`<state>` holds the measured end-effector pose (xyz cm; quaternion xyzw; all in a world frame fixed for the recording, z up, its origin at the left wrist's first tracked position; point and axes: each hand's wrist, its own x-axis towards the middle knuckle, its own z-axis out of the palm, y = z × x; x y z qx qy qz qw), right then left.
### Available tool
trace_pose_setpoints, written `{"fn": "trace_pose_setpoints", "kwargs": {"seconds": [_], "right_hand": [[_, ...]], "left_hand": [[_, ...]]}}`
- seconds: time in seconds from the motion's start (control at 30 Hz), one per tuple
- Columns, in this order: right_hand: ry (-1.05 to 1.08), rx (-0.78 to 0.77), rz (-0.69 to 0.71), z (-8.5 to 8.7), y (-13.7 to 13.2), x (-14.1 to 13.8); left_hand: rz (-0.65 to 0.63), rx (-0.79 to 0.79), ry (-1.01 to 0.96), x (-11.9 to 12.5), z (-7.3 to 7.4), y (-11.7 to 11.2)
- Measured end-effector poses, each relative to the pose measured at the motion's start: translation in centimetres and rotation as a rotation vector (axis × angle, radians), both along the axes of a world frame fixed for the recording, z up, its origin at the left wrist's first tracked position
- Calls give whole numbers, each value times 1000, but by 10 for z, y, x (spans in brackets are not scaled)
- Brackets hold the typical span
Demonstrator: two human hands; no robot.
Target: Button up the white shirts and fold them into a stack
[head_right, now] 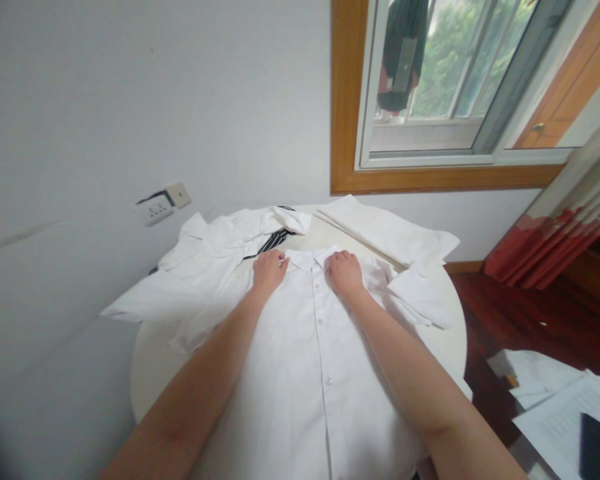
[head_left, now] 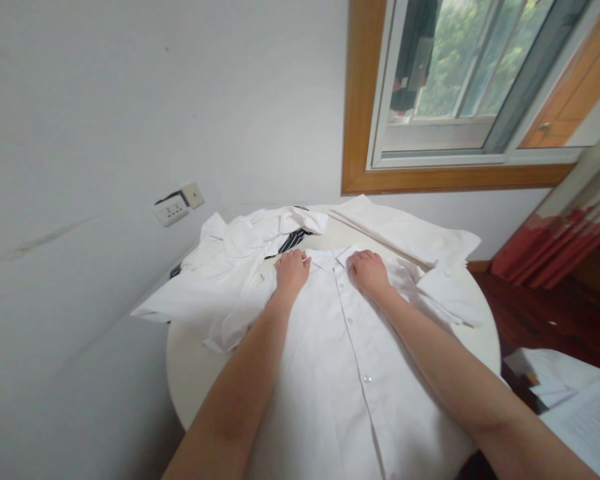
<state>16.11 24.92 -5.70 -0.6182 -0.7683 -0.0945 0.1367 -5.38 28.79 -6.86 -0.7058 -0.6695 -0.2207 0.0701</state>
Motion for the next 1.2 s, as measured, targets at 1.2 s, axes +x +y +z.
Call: {"fn": "trace_pose_setpoints", "kwargs": {"seconds": [1.2], "right_hand": [[62, -274, -54, -25, 15, -12]], "left_hand": [[-85, -196, 62, 35, -20, -30]]}}
